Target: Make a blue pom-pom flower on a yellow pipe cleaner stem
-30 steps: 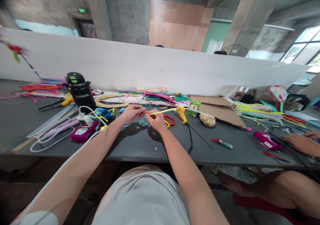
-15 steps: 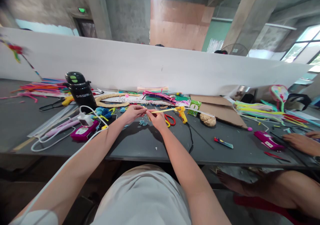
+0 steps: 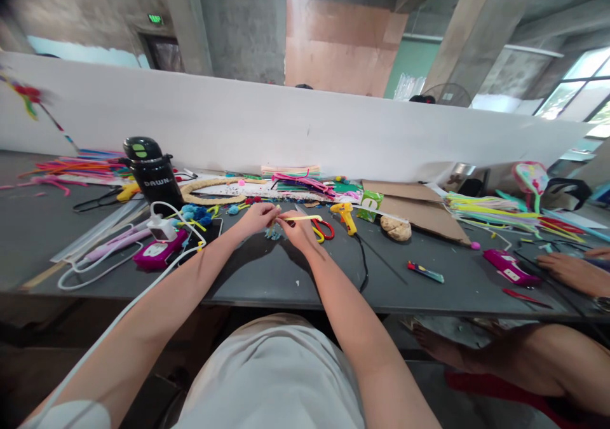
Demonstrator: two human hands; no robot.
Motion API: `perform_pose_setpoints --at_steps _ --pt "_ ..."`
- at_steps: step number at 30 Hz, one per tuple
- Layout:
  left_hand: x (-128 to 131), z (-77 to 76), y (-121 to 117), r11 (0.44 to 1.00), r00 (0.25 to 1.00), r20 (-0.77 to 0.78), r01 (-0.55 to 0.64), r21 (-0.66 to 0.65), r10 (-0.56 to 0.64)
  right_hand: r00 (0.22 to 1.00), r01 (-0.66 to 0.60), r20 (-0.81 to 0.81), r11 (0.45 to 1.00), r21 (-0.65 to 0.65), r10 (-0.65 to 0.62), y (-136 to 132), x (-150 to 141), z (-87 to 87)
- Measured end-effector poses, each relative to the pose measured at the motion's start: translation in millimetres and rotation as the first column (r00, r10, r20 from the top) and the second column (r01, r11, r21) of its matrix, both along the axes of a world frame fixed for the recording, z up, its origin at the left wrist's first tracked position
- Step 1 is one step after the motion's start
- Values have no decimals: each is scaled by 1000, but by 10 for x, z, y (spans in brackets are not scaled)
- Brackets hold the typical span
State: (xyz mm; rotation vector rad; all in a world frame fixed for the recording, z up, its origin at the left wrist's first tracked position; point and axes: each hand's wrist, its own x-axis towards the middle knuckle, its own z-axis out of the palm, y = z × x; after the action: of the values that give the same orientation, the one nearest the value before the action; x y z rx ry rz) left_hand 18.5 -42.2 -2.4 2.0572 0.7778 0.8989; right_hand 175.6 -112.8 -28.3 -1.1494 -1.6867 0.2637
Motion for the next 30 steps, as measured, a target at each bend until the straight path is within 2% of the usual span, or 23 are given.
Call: perform_pose_setpoints --at_steps 4,8,21,26,30 --pt "-16 -15 14 994 998 -66 5 106 2 998 -15 60 999 -38 17 3 26 -19" --pt "-51 -19 36 991 989 -134 76 114 -60 995 -21 93 997 -79 28 -8 43 -13" --pt "-168 -4 45 955 932 -214 274 -115 -293 997 -18 75 988 -156 30 -11 59 -5" --pt "-177 13 71 935 924 -172 316 -160 -342 999 -48 -33 974 -223 42 -13 75 29" --pt "-173 24 89 928 931 -123 317 -195 -344 979 -160 -166 949 -270 118 7 105 47"
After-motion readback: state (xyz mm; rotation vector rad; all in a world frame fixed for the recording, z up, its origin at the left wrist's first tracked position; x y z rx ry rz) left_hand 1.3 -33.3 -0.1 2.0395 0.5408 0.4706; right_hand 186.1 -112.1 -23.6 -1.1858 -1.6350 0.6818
